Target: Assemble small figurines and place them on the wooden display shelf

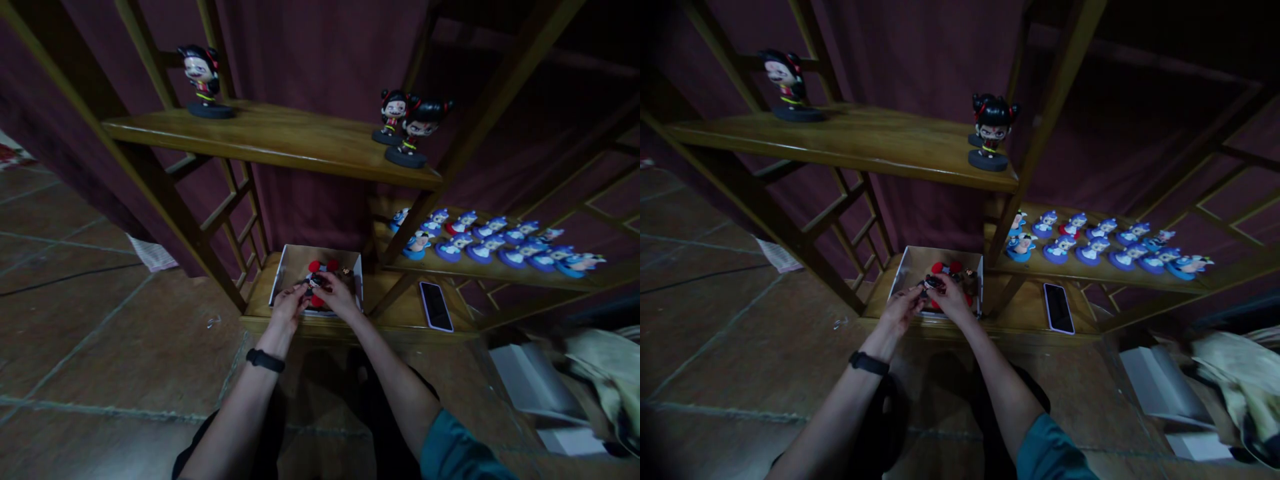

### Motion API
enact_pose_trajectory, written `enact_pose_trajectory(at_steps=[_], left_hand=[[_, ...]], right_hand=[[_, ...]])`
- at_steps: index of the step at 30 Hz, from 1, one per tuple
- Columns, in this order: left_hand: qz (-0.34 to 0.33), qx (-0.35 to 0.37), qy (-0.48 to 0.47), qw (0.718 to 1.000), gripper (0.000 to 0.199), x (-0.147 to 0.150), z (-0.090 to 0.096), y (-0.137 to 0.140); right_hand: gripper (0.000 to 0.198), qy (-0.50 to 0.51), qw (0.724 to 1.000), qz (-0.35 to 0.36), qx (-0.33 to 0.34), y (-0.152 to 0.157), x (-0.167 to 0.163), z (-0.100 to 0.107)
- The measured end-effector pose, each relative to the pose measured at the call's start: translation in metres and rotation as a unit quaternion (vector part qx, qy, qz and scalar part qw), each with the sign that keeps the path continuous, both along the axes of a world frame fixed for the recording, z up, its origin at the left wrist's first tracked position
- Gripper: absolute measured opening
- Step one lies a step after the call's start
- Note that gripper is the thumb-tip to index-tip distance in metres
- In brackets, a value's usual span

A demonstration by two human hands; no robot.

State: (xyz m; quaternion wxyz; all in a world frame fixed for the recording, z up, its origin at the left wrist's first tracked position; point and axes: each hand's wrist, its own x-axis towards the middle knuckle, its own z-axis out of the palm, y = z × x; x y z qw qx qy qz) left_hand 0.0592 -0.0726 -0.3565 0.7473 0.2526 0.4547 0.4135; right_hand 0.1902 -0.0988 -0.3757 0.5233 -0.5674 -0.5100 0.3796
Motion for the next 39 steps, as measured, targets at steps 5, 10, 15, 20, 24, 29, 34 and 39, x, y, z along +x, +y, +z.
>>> enact_pose_trajectory(at_steps=[5, 10, 15, 20, 24, 29, 34, 39], left_hand=[[-0.021, 0.024, -0.033, 0.999, 0.012, 0.004, 0.003, -0.003], [-0.034, 0.024, -0.053, 0.998, 0.022, 0.001, 0.002, -0.001], [0.002, 0.037, -0.033, 0.999, 0.026, 0.002, -0.004, -0.002], [0.025, 0.087, 0.003, 0.996, 0.028, 0.008, -0.010, -0.006], [0.052, 0.119, 0.029, 0.991, 0.026, 0.012, -0.013, -0.007], [0.043, 0.151, 0.049, 0.986, 0.027, 0.011, -0.012, -0.006], [0.031, 0.141, 0.051, 0.988, 0.028, 0.009, -0.012, -0.007], [0.025, 0.123, 0.055, 0.991, 0.024, 0.009, -0.016, -0.008]], right_hand=[[0.028, -0.079, 0.996, -0.049, 0.016, 0.001, 0.007, 0.008], [0.025, -0.077, 0.995, -0.064, -0.002, 0.005, 0.011, 0.007], [0.024, -0.071, 0.994, -0.075, -0.020, 0.006, 0.008, -0.001], [0.023, -0.050, 0.993, -0.100, -0.032, 0.007, 0.004, -0.008], [0.025, -0.009, 0.993, -0.110, -0.044, 0.008, 0.002, -0.011], [0.027, 0.030, 0.994, -0.098, -0.041, 0.007, 0.002, -0.010], [0.025, -0.036, 0.994, -0.096, -0.033, 0.004, 0.003, -0.006], [0.025, -0.075, 0.993, -0.081, -0.032, 0.001, 0.004, -0.004]])
